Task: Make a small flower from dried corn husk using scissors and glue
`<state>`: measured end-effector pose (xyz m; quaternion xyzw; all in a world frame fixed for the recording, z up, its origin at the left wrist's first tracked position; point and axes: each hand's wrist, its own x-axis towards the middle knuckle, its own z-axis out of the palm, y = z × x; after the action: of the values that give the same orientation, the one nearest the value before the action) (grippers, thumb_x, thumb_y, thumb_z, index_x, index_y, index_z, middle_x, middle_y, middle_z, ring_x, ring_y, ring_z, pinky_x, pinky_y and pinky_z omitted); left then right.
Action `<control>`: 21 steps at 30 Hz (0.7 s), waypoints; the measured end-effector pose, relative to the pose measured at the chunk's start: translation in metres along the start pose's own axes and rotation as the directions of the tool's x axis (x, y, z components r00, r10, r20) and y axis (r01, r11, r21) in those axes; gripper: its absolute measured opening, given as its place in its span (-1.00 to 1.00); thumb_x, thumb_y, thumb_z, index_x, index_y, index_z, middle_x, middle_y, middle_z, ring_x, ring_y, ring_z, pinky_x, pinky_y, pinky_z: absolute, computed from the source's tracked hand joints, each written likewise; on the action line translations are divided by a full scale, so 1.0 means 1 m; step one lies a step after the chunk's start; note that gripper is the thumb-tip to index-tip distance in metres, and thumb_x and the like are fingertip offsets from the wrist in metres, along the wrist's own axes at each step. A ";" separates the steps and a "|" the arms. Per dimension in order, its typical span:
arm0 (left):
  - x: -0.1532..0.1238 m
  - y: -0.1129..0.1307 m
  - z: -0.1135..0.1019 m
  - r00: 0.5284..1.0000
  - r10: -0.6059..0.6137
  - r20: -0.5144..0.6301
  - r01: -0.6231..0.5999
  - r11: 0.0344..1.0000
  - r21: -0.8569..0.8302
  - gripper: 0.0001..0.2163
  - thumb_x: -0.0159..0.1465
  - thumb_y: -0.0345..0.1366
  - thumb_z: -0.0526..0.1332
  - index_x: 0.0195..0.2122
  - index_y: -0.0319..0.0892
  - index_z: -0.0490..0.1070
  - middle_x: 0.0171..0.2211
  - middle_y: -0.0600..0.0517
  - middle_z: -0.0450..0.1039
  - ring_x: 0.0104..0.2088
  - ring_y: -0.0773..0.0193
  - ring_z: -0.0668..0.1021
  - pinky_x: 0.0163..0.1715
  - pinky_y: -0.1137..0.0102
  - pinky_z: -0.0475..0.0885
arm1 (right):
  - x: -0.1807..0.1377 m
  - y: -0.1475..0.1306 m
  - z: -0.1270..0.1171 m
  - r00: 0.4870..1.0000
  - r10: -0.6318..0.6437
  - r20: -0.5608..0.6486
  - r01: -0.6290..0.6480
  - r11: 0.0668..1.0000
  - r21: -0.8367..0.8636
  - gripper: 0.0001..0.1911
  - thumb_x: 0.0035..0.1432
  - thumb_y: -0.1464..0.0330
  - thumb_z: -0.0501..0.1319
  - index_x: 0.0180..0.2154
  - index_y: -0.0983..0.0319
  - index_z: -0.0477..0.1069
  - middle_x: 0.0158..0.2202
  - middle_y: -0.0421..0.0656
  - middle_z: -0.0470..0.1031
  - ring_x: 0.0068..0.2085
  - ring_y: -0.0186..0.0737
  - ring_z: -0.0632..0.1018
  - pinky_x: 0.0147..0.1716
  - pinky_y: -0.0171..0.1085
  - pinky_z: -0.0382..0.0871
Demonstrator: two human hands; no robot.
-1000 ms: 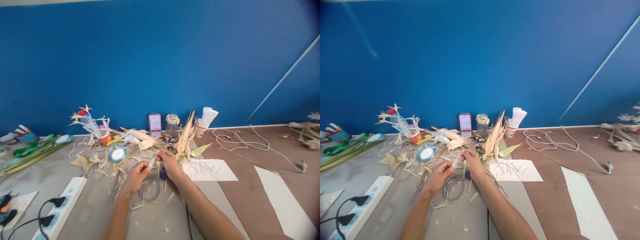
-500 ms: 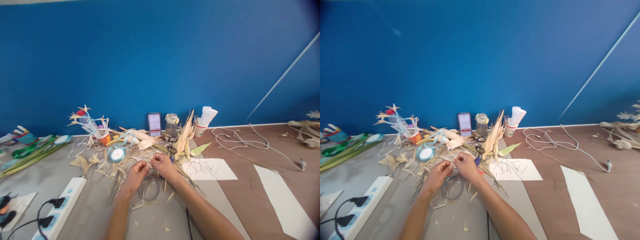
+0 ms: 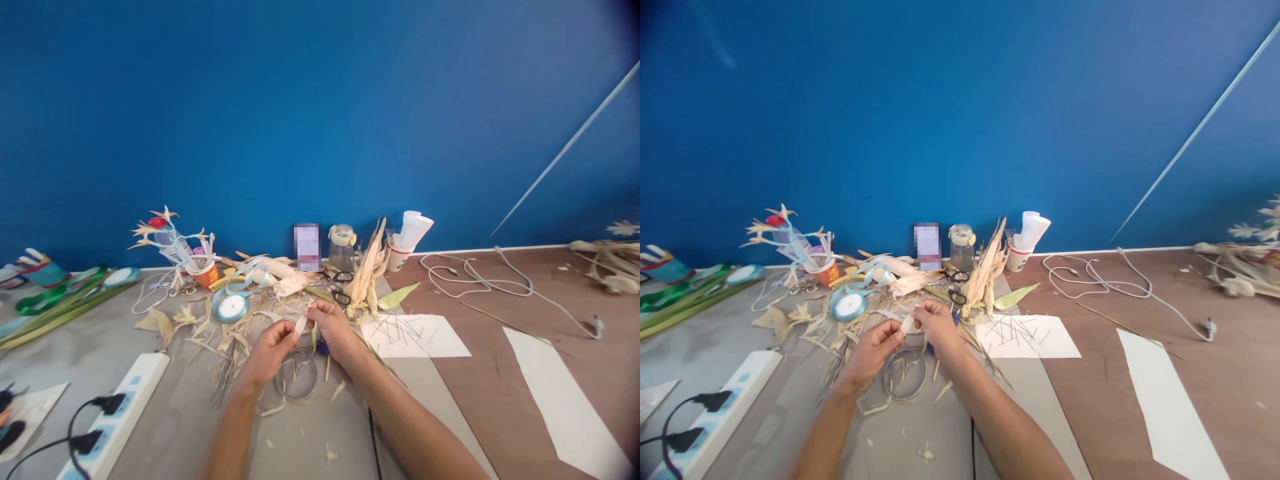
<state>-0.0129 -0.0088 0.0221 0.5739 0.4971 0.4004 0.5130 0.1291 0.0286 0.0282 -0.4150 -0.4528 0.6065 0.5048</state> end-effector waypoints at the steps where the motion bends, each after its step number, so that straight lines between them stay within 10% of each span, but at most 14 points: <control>1: 0.000 0.000 0.000 1.000 -0.002 -0.004 0.002 1.000 0.006 -0.74 0.11 -0.07 0.18 -0.47 -0.19 0.34 -0.59 0.13 0.21 -0.54 0.37 0.24 -0.52 0.46 0.15 | 0.000 0.000 0.000 1.000 -0.008 -0.005 0.008 1.000 0.002 -0.75 -0.17 0.29 0.19 -0.74 0.22 0.23 -0.73 -0.30 0.21 -0.62 -0.41 0.19 -0.53 -0.36 0.08; 10: 0.001 0.001 -0.005 0.992 0.018 -0.127 -0.015 1.000 0.026 -0.76 0.09 -0.10 0.18 -0.51 -0.19 0.34 -0.60 0.12 0.23 -0.53 0.36 0.28 -0.50 0.46 0.22 | 0.003 0.004 0.002 0.996 -0.083 -0.043 0.082 0.996 -0.025 -0.75 -0.08 0.29 0.15 -0.70 0.21 0.22 -0.70 -0.30 0.23 -0.59 -0.38 0.23 -0.47 -0.35 0.15; 14: 0.004 -0.008 -0.011 0.960 0.035 -0.279 -0.032 0.999 0.016 -0.77 0.13 -0.13 0.16 -0.51 -0.20 0.33 -0.58 0.12 0.25 -0.51 0.37 0.30 -0.47 0.46 0.21 | 0.004 0.005 -0.002 0.976 -0.219 0.012 0.212 0.929 -0.304 -0.71 0.10 0.30 0.03 -0.60 0.23 0.32 -0.60 -0.23 0.35 -0.48 -0.30 0.36 -0.38 -0.32 0.19; 21: 0.010 -0.019 -0.019 0.904 -0.019 -0.427 -0.022 0.996 -0.091 -0.71 0.06 -0.05 0.21 -0.45 -0.21 0.38 -0.56 0.11 0.29 -0.52 0.37 0.31 -0.46 0.46 0.22 | -0.004 0.011 -0.003 0.870 -0.254 0.421 0.484 0.282 -0.829 -0.79 0.11 0.49 0.10 -0.30 0.20 0.49 -0.33 -0.10 0.49 -0.20 -0.16 0.39 -0.20 -0.23 0.14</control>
<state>-0.0325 0.0040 0.0057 0.4480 0.5775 0.5396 0.4180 0.1295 0.0244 0.0166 -0.4401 -0.8432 0.1573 0.2656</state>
